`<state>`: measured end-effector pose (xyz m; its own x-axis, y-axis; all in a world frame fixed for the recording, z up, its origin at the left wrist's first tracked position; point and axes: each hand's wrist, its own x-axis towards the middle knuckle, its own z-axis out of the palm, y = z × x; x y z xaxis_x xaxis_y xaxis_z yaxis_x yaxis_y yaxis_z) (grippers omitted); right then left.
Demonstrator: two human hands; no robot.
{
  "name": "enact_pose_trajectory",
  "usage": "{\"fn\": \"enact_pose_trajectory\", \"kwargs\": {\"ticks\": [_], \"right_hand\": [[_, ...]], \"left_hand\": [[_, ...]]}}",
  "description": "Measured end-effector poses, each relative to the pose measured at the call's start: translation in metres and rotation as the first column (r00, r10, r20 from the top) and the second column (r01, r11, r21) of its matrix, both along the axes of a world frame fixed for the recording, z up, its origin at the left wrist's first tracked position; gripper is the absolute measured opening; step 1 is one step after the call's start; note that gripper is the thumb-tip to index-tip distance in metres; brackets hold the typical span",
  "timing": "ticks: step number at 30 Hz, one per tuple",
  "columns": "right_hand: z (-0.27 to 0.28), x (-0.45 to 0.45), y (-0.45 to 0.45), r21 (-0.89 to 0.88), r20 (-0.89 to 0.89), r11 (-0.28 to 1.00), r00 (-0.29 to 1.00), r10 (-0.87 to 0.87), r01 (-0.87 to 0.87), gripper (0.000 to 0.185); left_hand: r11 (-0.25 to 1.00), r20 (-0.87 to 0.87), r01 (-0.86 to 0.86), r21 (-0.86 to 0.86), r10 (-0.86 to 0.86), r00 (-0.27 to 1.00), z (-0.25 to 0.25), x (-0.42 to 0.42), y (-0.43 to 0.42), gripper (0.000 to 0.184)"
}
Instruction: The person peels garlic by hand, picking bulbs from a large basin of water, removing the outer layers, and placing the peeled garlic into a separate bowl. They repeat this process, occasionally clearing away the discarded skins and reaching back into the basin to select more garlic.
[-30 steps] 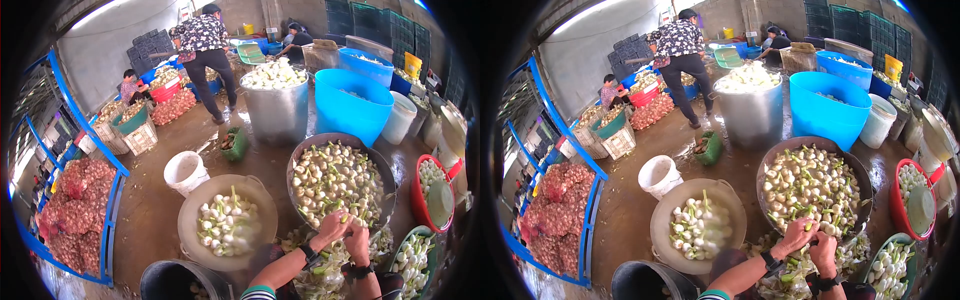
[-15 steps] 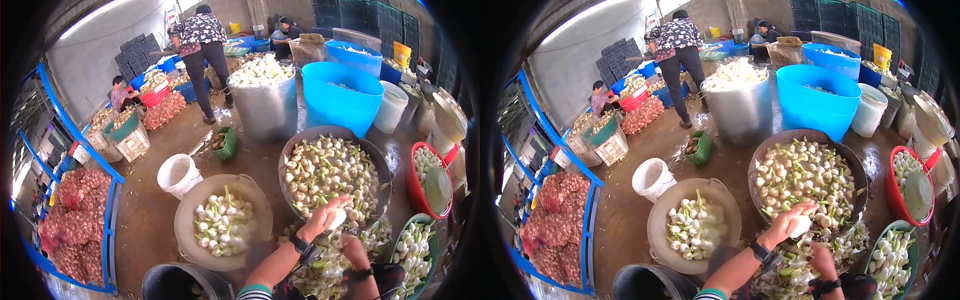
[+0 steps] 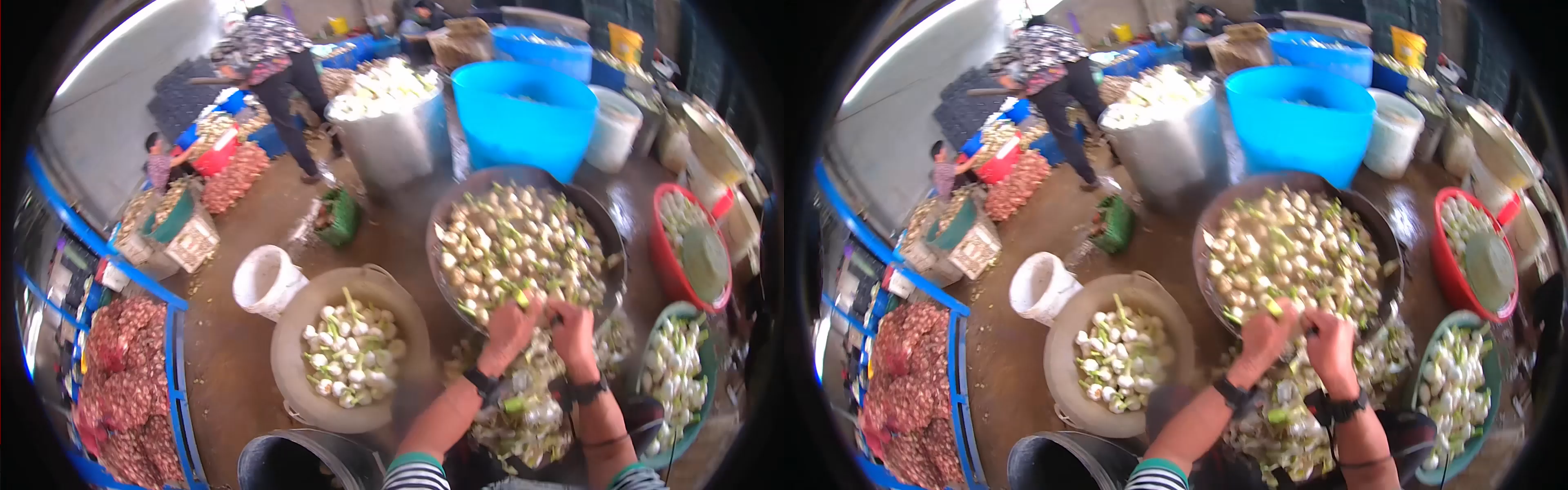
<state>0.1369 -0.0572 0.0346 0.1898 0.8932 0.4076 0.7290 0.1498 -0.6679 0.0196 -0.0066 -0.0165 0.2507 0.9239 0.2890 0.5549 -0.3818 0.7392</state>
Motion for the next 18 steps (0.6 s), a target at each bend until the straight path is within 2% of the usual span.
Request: {"fn": "enact_pose_trajectory", "kwargs": {"ticks": [1,2,3,4,5,6,7,8,9,11,12,13,15,17,18], "right_hand": [[0.008,-0.001,0.002,-0.06,0.058,0.998,0.998,-0.005,0.008,0.012],[0.011,-0.007,0.004,0.02,0.072,1.0,0.997,-0.02,0.019,0.009],[0.005,-0.006,0.008,0.069,0.175,0.997,0.983,-0.048,0.037,0.007],[-0.001,-0.005,0.014,0.174,0.218,0.984,0.974,-0.068,0.029,0.008],[-0.001,-0.003,0.014,0.08,0.117,0.995,0.991,-0.068,0.059,0.019],[0.007,-0.002,0.013,-0.034,0.016,0.993,0.993,-0.114,0.114,0.016],[-0.007,0.009,0.018,0.018,-0.161,0.994,0.982,-0.101,0.105,0.014],[-0.014,0.015,0.019,-0.099,-0.207,0.982,0.962,-0.178,0.161,0.013],[-0.022,0.019,0.017,-0.211,-0.246,0.956,0.936,-0.252,0.202,0.013],[-0.057,0.023,0.006,-0.268,-0.056,0.941,0.972,-0.229,0.207,0.011],[-0.077,0.029,-0.003,-0.294,0.042,0.932,0.977,-0.207,0.21,0.011],[-0.083,0.034,-0.014,-0.489,0.159,0.871,0.986,0.042,0.042,0.014],[-0.08,0.036,-0.034,-0.796,0.331,0.605,0.848,0.413,0.016,0.02],[-0.072,0.043,-0.035,-0.683,0.258,0.726,0.906,0.335,-0.074,0.031],[-0.045,0.04,-0.034,-0.503,0.037,0.842,0.969,0.246,-0.195,0.04]], "left_hand": [[0.997,0.126,-0.024,-0.077,0.034,0.992,0.013,-0.001,0.0,0.03],[0.984,0.216,0.016,-0.179,0.024,0.976,0.012,-0.001,0.003,0.03],[0.979,0.448,0.106,-0.174,-0.017,0.894,0.009,-0.001,0.003,0.031],[0.983,0.4,0.05,-0.177,0.025,0.916,0.011,-0.004,-0.001,0.031],[0.894,0.524,0.175,-0.414,0.077,0.848,0.005,-0.009,0.005,0.031],[0.854,0.72,0.291,-0.431,0.131,0.681,0.013,-0.009,0.005,0.03],[0.86,0.822,0.342,-0.378,0.142,0.552,0.013,-0.006,0.009,0.029],[0.794,0.875,0.452,-0.406,0.195,0.443,0.022,-0.008,0.007,0.029],[0.727,0.922,0.575,-0.374,0.225,0.315,0.02,-0.009,0.01,0.031],[0.643,0.969,0.732,-0.226,0.225,0.102,0.016,-0.016,0.013,0.033],[0.638,0.951,0.723,-0.265,0.299,0.085,0.019,-0.017,0.014,0.042],[0.625,0.97,0.762,-0.17,0.244,0.017,0.017,-0.02,0.018,0.043],[0.617,0.934,0.755,-0.22,0.356,-0.019,0.017,-0.023,0.021,0.044],[0.598,0.931,0.769,-0.226,0.364,-0.009,0.016,-0.026,0.022,0.045],[0.594,0.926,0.764,-0.251,0.377,0.011,0.014,-0.025,0.02,0.045]]}}
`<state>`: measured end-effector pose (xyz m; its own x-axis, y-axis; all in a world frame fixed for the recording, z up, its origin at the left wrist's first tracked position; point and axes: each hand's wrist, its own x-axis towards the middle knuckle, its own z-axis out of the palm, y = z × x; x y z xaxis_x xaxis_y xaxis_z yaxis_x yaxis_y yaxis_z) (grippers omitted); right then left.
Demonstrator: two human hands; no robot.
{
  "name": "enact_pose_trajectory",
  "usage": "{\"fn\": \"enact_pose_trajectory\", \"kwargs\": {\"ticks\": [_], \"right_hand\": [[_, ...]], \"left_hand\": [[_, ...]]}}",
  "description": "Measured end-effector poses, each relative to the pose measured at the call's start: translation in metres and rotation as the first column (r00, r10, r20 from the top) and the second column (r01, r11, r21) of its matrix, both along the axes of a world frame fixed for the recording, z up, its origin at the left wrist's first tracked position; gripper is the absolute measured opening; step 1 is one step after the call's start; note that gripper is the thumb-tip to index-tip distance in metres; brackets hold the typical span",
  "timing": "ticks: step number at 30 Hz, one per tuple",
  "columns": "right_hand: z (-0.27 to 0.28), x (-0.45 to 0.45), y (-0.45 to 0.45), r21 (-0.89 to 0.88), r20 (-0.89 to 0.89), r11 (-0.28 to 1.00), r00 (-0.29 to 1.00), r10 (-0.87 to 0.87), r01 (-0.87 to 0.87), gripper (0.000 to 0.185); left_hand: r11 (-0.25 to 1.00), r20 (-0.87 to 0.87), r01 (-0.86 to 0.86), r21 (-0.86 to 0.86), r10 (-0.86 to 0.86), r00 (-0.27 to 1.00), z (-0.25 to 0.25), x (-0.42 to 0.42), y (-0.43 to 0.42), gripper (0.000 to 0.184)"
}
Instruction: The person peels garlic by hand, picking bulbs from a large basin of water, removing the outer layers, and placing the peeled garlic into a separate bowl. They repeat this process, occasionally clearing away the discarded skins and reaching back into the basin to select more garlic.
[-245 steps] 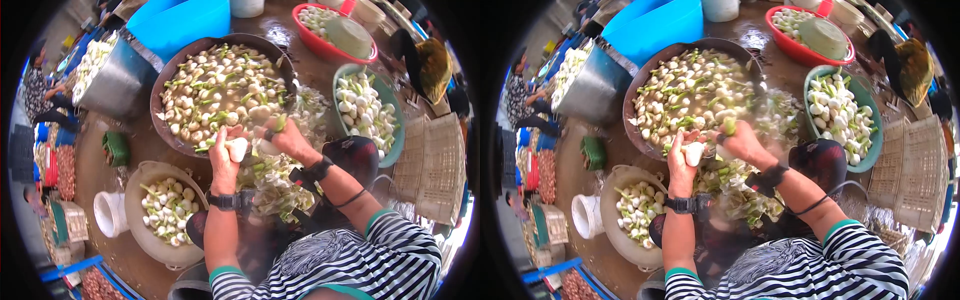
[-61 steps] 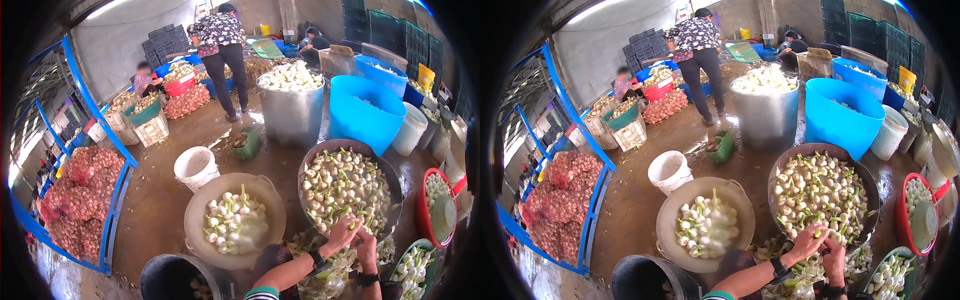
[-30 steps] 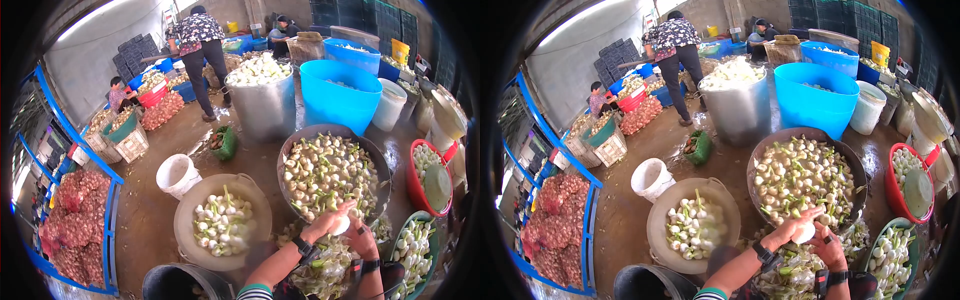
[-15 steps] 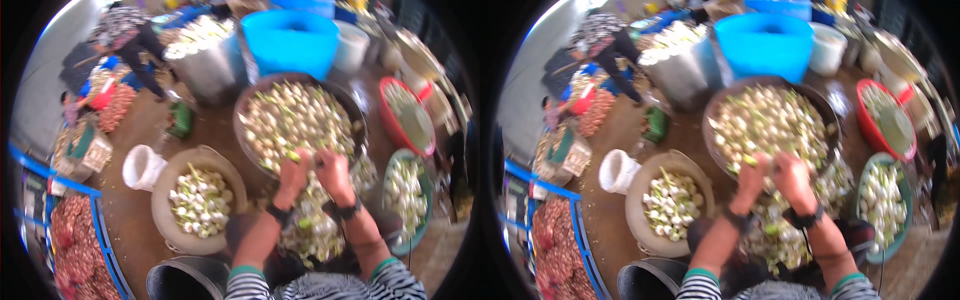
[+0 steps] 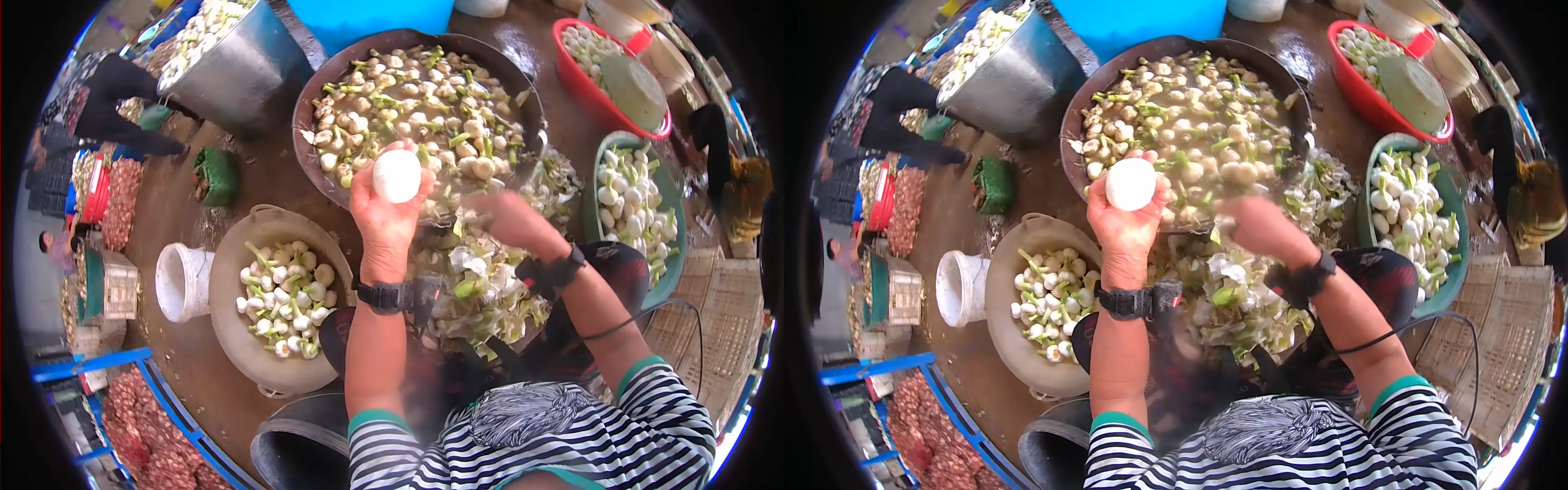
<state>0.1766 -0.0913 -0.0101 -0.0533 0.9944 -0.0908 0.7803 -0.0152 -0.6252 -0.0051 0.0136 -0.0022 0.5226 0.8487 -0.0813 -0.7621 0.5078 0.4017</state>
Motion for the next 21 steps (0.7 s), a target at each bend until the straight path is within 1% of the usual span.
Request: {"fn": "enact_pose_trajectory", "kwargs": {"ticks": [1,2,3,4,5,6,8,9,10,11,12,13,14,15,16,17,18,19,20,21], "right_hand": [[0.026,-0.002,0.008,-0.09,-0.299,0.991,0.946,-0.125,0.102,0.05],[0.022,-0.002,0.015,0.162,-0.528,0.977,0.849,-0.035,0.141,0.055],[0.028,-0.01,0.019,0.278,-0.477,0.955,0.878,0.041,0.106,0.056],[0.037,-0.019,0.024,0.388,-0.41,0.92,0.905,0.115,0.059,0.056],[0.043,-0.021,0.027,0.491,-0.331,0.871,0.924,0.189,-0.002,0.057],[0.041,-0.013,0.028,0.372,-0.314,0.928,0.937,0.157,-0.031,0.056],[0.034,0.005,0.035,0.108,-0.273,0.99,0.955,0.115,-0.088,0.054],[0.045,0.015,0.036,-0.068,-0.299,0.997,0.954,0.017,-0.039,0.053],[0.033,0.036,0.037,-0.16,-0.502,0.987,0.861,-0.079,-0.002,0.052],[0.037,0.058,0.036,-0.108,-0.387,0.994,0.921,-0.038,-0.004,0.053],[0.048,0.081,0.033,-0.193,-0.288,0.978,0.948,-0.138,0.084,0.053],[0.037,0.121,0.027,-0.015,-0.321,0.999,0.946,-0.052,0.05,0.052],[0.039,0.154,0.02,-0.014,-0.138,0.99,0.98,-0.142,0.142,0.049],[0.017,0.204,0.01,0.056,0.017,0.975,0.976,-0.218,0.217,0.051],[0.024,0.228,-0.002,-0.063,0.016,0.898,0.9,-0.435,0.435,0.051],[0.016,0.263,-0.016,0.108,0.32,0.886,0.828,-0.461,0.451,0.047],[-0.004,0.308,-0.03,0.092,0.399,0.835,0.748,-0.53,0.543,0.046],[-0.046,0.371,-0.052,0.212,0.541,0.822,0.637,-0.549,0.529,0.043],[-0.054,0.388,-0.062,0.148,0.59,0.785,0.583,-0.558,0.601,0.041],[-0.056,0.392,-0.062,0.087,0.641,0.74,0.532,-0.554,0.667,0.039]], "left_hand": [[1.0,-0.02,0.01,-0.012,-0.01,1.0,0.0,0.003,-0.001,0.045],[0.999,-0.161,0.024,0.026,-0.02,0.987,0.002,0.006,-0.003,0.045],[1.0,-0.264,-0.008,0.009,0.01,0.964,-0.003,0.012,-0.004,0.042],[0.994,-0.431,0.034,0.105,0.015,0.902,-0.006,0.018,-0.009,0.04],[0.977,-0.58,0.083,0.197,0.048,0.814,-0.008,0.024,-0.015,0.039],[0.986,-0.58,0.107,0.129,-0.013,0.814,-0.01,0.028,-0.022,0.037],[0.971,-0.561,0.215,0.101,-0.123,0.818,-0.012,0.028,-0.028,0.039],[0.961,-0.549,0.261,0.089,-0.171,0.818,-0.013,0.029,-0.028,0.04],[0.952,-0.579,0.288,0.106,-0.177,0.796,-0.01,0.032,-0.029,0.042],[0.976,-0.68,0.191,0.107,-0.068,0.73,-0.01,0.037,-0.033,0.041],[0.973,-0.713,0.204,0.106,-0.068,0.698,-0.013,0.035,-0.031,0.038],[0.97,-0.742,0.218,0.104,-0.069,0.666,-0.017,0.033,-0.028,0.036],[0.972,-0.753,0.223,0.078,-0.089,0.652,-0.018,0.032,-0.028,0.034],[0.973,-0.763,0.226,0.051,-0.108,0.637,-0.02,0.03,-0.03,0.033],[0.973,-0.772,0.229,0.024,-0.128,0.622,-0.021,0.03,-0.031,0.033],[0.982,-0.781,0.179,0.054,-0.07,0.62,-0.015,0.032,-0.034,0.034],[0.977,-0.772,0.199,0.082,-0.064,0.632,-0.015,0.031,-0.035,0.034],[0.969,-0.766,0.219,0.109,-0.059,0.64,-0.016,0.029,-0.034,0.033],[0.981,-0.746,0.182,0.067,-0.072,0.662,-0.011,0.031,-0.035,0.028],[0.976,-0.742,0.189,0.107,-0.048,0.669,-0.008,0.03,-0.037,0.028]]}}
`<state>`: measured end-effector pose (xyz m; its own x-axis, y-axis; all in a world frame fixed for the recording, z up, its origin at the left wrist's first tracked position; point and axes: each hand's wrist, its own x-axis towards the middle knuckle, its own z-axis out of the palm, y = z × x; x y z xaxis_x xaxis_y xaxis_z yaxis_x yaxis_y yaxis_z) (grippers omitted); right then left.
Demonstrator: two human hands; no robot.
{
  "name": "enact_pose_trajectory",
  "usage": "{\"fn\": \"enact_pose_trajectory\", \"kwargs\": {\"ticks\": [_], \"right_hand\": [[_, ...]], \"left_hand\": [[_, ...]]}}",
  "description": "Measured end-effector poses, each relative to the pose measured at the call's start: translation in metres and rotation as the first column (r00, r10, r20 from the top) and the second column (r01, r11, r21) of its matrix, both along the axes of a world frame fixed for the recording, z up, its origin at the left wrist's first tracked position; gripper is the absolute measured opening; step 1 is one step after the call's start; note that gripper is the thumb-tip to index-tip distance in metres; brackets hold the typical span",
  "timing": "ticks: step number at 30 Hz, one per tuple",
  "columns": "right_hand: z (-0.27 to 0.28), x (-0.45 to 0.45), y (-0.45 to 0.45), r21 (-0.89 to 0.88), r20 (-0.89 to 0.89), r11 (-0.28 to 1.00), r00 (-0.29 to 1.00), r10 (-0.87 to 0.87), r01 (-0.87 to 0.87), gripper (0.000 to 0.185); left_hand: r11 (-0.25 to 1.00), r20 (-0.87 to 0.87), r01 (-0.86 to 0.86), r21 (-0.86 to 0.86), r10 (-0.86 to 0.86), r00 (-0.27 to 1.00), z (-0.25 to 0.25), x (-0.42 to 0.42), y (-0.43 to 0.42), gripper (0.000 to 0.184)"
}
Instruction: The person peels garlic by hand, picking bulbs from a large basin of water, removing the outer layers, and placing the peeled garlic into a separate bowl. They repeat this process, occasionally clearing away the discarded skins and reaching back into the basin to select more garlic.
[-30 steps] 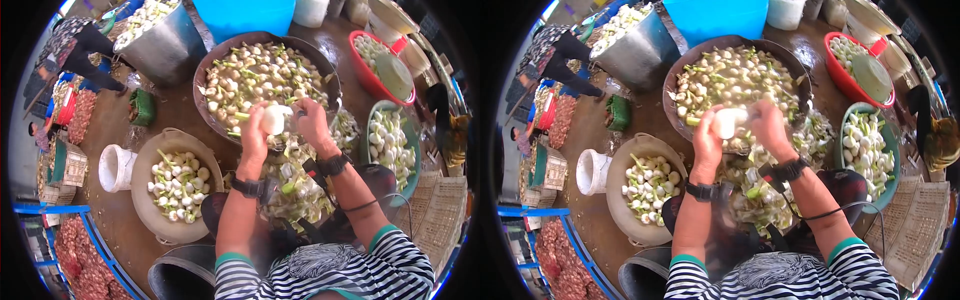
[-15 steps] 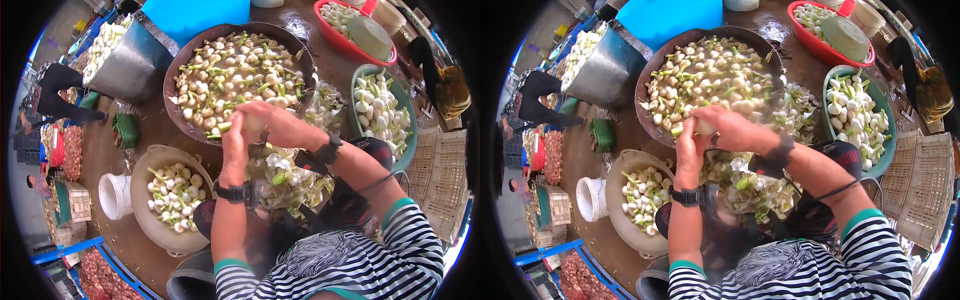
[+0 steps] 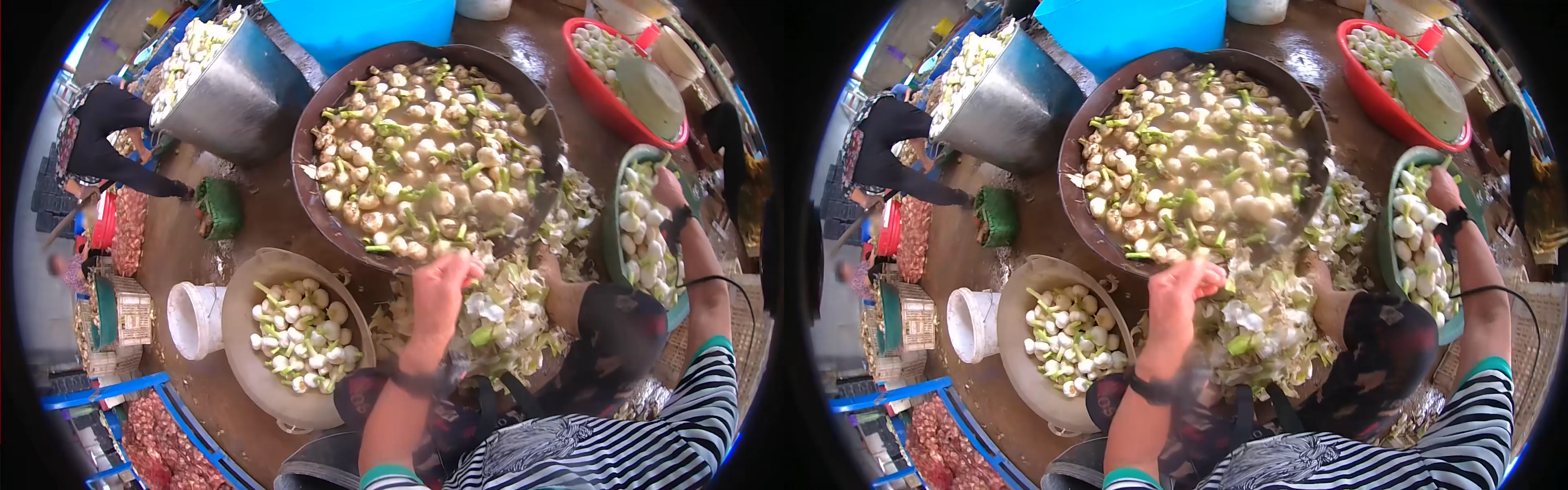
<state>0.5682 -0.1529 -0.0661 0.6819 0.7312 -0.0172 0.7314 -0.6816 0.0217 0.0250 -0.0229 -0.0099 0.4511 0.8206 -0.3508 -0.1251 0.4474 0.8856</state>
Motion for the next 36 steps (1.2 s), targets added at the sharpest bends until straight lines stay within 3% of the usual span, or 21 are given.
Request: {"fn": "enact_pose_trajectory", "kwargs": {"ticks": [3,5,6,7,9,10,11,12,14,16,19,21,23,26,28,30,31,34,36], "right_hand": [[-0.011,-0.016,0.055,-0.021,0.048,0.996,0.995,0.087,-0.086,0.028],[0.009,-0.087,0.14,0.023,-0.099,0.922,0.917,0.387,-0.387,0.025],[0.015,-0.132,0.173,0.312,-0.14,0.741,0.742,0.655,-0.595,0.031],[0.021,-0.18,0.207,0.367,-0.415,0.816,0.706,0.574,-0.447,0.039],[-0.016,-0.239,0.272,0.472,-0.416,0.634,0.478,0.773,-0.613,0.044],[-0.023,-0.277,0.301,0.511,-0.281,0.411,0.305,0.91,-0.755,0.043],[-0.03,-0.317,0.324,0.506,-0.121,0.267,0.239,0.963,-0.82,0.036],[-0.047,-0.346,0.354,0.341,0.012,0.119,0.131,0.991,-0.932,0.025],[-0.073,-0.396,0.393,0.301,0.086,-0.005,0.022,0.996,-0.954,0.016],[-0.09,-0.419,0.42,0.123,0.043,-0.02,-0.015,0.999,-0.992,0.018],[-0.119,-0.426,0.44,0.212,-0.071,0.145,0.132,0.989,-0.967,0.028],[-0.129,-0.422,0.442,0.108,-0.277,0.298,0.259,0.925,-0.949,0.028],[-0.127,-0.405,0.435,-0.111,-0.155,0.2,0.216,0.964,-0.973,0.024],[-0.118,-0.38,0.424,-0.243,-0.275,0.361,0.421,0.865,-0.9,0.022],[-0.115,-0.366,0.406,-0.392,-0.29,0.365,0.49,0.822,-0.845,0.024],[-0.117,-0.351,0.383,-0.233,-0.207,0.441,0.487,0.848,-0.867,0.024],[-0.113,-0.346,0.387,-0.32,-0.408,0.468,0.566,0.717,-0.824,0.025],[-0.102,-0.319,0.38,0.098,-0.522,0.477,0.363,0.772,-0.873,0.025],[-0.08,-0.31,0.364,0.39,-0.598,0.672,0.381,0.705,-0.63,0.02]], "left_hand": [[0.997,-0.021,0.072,0.008,-0.071,0.997,-0.01,-0.002,0.003,0.028],[0.993,-0.048,0.112,0.041,-0.11,0.993,-0.011,0.001,0.006,0.027],[0.99,-0.091,0.143,0.015,-0.141,0.986,-0.002,0.002,0.009,0.025],[0.986,-0.081,0.159,0.048,-0.155,0.985,-0.011,0.002,0.01,0.023],[0.979,-0.101,0.181,0.099,-0.171,0.98,-0.02,0.004,0.01,0.019],[0.975,-0.103,0.194,0.11,-0.183,0.978,-0.026,0.003,0.01,0.019],[0.971,-0.122,0.192,0.139,-0.176,0.977,-0.026,0.002,0.012,0.019],[0.966,-0.142,0.197,0.167,-0.175,0.974,-0.022,0.002,0.014,0.019],[0.95,-0.198,0.246,0.19,-0.209,0.958,-0.022,-0.003,0.02,0.021],[0.986,-0.147,0.162,0.04,-0.155,0.977,-0.019,-0.002,0.017,0.026],[0.982,-0.085,0.17,-0.079,-0.177,0.981,-0.022,-0.012,0.018,0.031],[0.98,-0.115,0.192,-0.058,-0.197,0.974,-0.022,-0.016,0.018,0.032],[0.978,-0.121,0.206,-0.038,-0.209,0.97,-0.022,-0.016,0.02,0.032],[0.975,-0.11,0.22,-0.038,-0.223,0.968,-0.017,-0.017,0.021,0.032],[0.974,-0.116,0.216,-0.063,-0.222,0.968,-0.012,-0.021,0.02,0.032],[0.977,-0.11,0.21,0.019,-0.207,0.972,-0.01,-0.023,0.019,0.032],[0.977,-0.109,0.206,0.054,-0.2,0.974,-0.009,-0.023,0.017,0.032],[0.984,-0.086,0.172,0.034,-0.169,0.982,-0.01,-0.019,0.015,0.031],[0.986,0.004,0.131,-0.106,-0.131,0.991,-0.013,-0.017,0.015,0.034]]}}
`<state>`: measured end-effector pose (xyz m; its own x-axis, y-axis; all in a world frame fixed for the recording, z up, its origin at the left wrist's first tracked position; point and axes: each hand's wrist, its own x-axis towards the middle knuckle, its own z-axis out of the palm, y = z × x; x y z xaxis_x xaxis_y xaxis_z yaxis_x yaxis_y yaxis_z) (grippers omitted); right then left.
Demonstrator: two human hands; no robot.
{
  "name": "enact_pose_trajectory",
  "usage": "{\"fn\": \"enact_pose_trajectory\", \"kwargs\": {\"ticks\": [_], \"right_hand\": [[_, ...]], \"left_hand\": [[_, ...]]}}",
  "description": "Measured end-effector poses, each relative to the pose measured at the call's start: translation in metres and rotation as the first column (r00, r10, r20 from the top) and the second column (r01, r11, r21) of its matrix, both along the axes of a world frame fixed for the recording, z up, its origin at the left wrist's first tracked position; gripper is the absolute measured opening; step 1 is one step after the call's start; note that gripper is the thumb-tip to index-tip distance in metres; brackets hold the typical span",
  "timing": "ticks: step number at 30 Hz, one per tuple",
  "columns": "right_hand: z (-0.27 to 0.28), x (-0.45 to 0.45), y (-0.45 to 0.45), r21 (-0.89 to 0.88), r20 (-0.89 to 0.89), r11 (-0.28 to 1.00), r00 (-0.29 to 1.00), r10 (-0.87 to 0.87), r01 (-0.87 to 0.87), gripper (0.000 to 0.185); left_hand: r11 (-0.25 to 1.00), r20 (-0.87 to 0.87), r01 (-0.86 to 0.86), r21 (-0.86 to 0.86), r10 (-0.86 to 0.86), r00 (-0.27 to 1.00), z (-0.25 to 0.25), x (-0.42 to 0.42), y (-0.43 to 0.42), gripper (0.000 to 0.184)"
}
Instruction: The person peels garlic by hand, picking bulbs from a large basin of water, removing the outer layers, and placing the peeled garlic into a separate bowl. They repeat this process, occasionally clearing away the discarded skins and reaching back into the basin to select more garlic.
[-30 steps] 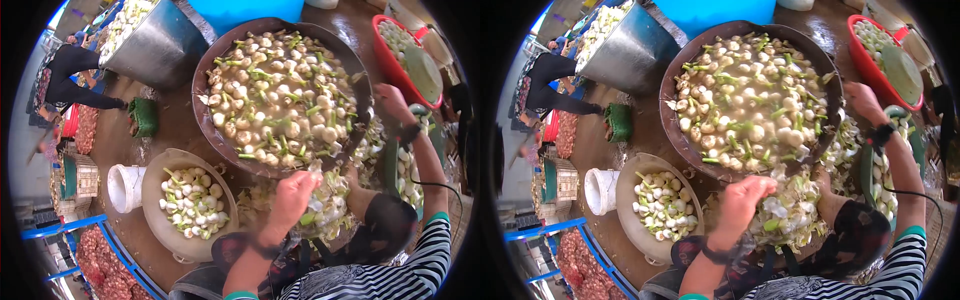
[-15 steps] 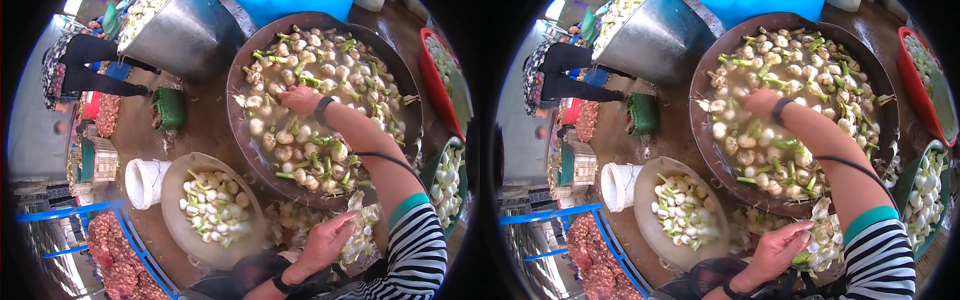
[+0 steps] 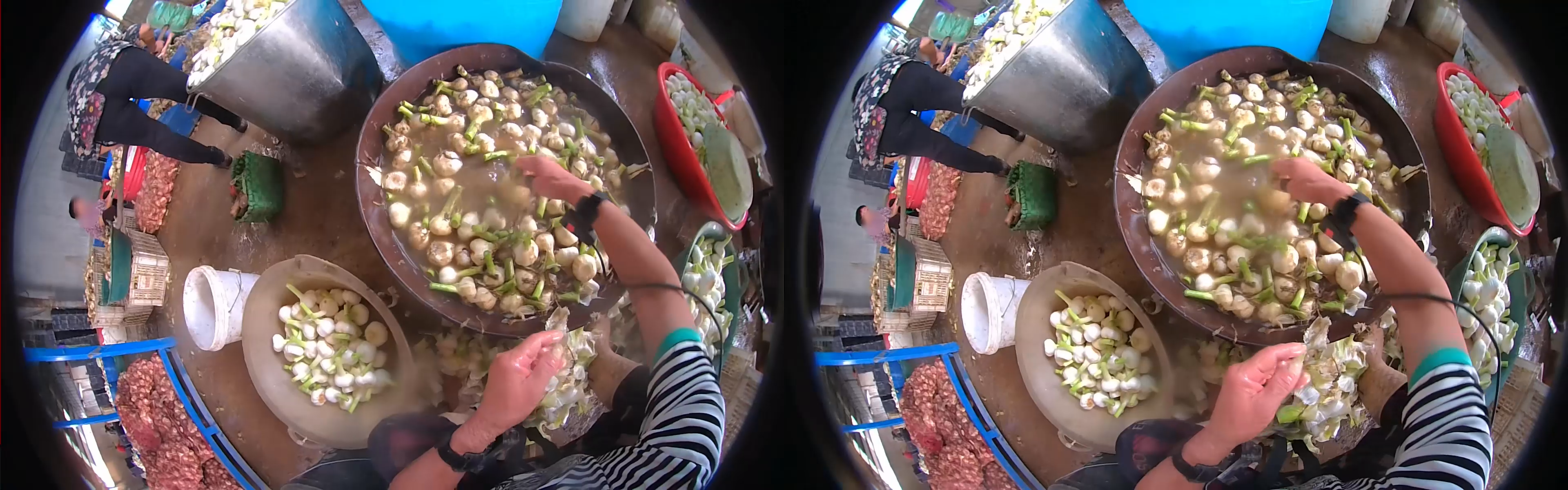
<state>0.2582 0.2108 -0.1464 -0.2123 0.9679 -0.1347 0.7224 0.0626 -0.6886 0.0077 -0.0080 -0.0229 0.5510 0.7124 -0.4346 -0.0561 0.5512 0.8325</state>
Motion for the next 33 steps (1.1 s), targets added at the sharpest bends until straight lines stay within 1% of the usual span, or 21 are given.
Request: {"fn": "enact_pose_trajectory", "kwargs": {"ticks": [1,2,3,4,5,6,8,9,10,12,15,17,18,20,21,24,25,28,31,32,33], "right_hand": [[0.03,-0.004,-0.017,0.062,-0.193,0.996,0.98,-0.055,0.068,0.021],[0.063,-0.012,-0.033,-0.047,-0.343,0.992,0.931,-0.125,0.116,0.016],[0.058,0.0,-0.035,-0.052,-0.282,0.995,0.954,-0.098,0.087,0.016],[0.074,-0.011,-0.05,-0.02,-0.444,0.994,0.889,-0.109,0.111,0.02],[0.086,-0.014,-0.063,0.167,-0.642,0.985,0.753,0.143,-0.044,0.028],[0.074,-0.012,-0.078,0.144,-0.68,0.989,0.725,0.112,-0.018,0.035],[0.119,-0.044,-0.11,-0.173,-0.579,0.983,0.802,-0.147,0.055,0.044],[0.123,-0.051,-0.123,-0.176,-0.66,0.984,0.746,-0.087,-0.041,0.046],[0.129,-0.057,-0.133,-0.176,-0.731,0.975,0.681,-0.039,-0.133,0.047],[0.151,-0.07,-0.144,-0.2,-0.651,0.974,0.757,-0.053,-0.103,0.051],[0.158,-0.089,-0.162,-0.238,-0.746,0.971,0.637,-0.194,0.018,0.05],[0.14,-0.1,-0.172,-0.29,-0.802,0.953,0.522,-0.291,0.086,0.056],[0.148,-0.115,-0.181,-0.247,-0.741,0.944,0.584,-0.33,0.219,0.051],[0.153,-0.13,-0.194,-0.116,-0.687,0.93,0.648,-0.33,0.35,0.048],[0.165,-0.137,-0.202,-0.126,-0.655,0.917,0.662,-0.363,0.378,0.046],[0.147,-0.123,-0.211,0.003,-0.645,0.967,0.739,-0.194,0.256,0.046],[0.157,-0.117,-0.221,-0.034,-0.788,0.993,0.609,-0.095,0.112,0.048],[0.18,-0.113,-0.234,-0.062,-0.586,0.996,0.806,-0.084,0.058,0.048],[0.173,-0.105,-0.245,-0.037,-0.583,0.996,0.808,-0.085,0.078,0.04],[0.172,-0.103,-0.248,-0.034,-0.592,0.996,0.802,-0.088,0.084,0.037],[0.177,-0.11,-0.256,-0.051,-0.62,0.974,0.757,-0.205,0.221,0.027]], "left_hand": [[0.997,0.031,-0.028,-0.067,0.03,0.999,-0.003,0.001,0.002,0.035],[0.996,0.024,-0.084,-0.04,0.085,0.996,-0.005,0.004,0.003,0.039],[0.987,0.014,-0.159,0.005,0.158,0.987,-0.009,0.01,0.004,0.043],[0.97,0.007,-0.235,0.059,0.235,0.972,-0.015,0.014,0.007,0.047],[0.937,0.074,-0.332,0.112,0.325,0.943,-0.026,0.018,0.008,0.062],[0.906,-0.112,-0.3,0.298,0.345,0.932,-0.021,0.019,0.014,0.076],[0.838,-0.149,-0.382,0.389,0.466,0.872,-0.014,0.022,0.024,0.086],[0.809,-0.055,-0.426,0.405,0.486,0.872,-0.006,0.023,0.029,0.093],[0.742,0.037,-0.44,0.506,0.491,0.87,-0.021,0.023,0.035,0.086],[0.959,0.098,-0.25,0.133,0.238,0.966,-0.029,0.015,0.043,0.074],[0.683,-0.269,-0.208,0.7,0.523,0.809,-0.011,0.021,0.03,0.063],[0.502,-0.137,-0.255,0.826,0.619,0.774,-0.006,0.025,0.026,0.061],[0.404,-0.067,-0.275,0.873,0.656,0.752,-0.005,0.026,0.024,0.06],[0.437,-0.078,-0.283,0.854,0.644,0.761,-0.008,0.024,0.025,0.056],[0.462,-0.101,-0.259,0.848,0.621,0.777,-0.011,0.021,0.025,0.055],[0.49,-0.125,-0.205,0.847,0.559,0.82,-0.009,0.013,0.021,0.056],[0.526,-0.126,-0.198,0.827,0.516,0.848,-0.007,0.009,0.018,0.056],[0.662,-0.073,-0.17,0.73,0.323,0.944,-0.016,0.002,0.02,0.059],[0.817,0.093,-0.165,0.553,0.135,0.986,-0.012,-0.001,0.014,0.063],[0.822,0.076,-0.163,0.546,0.145,0.987,-0.005,-0.002,0.011,0.065],[0.831,0.056,-0.159,0.533,0.152,0.987,0.004,-0.004,0.005,0.066]]}}
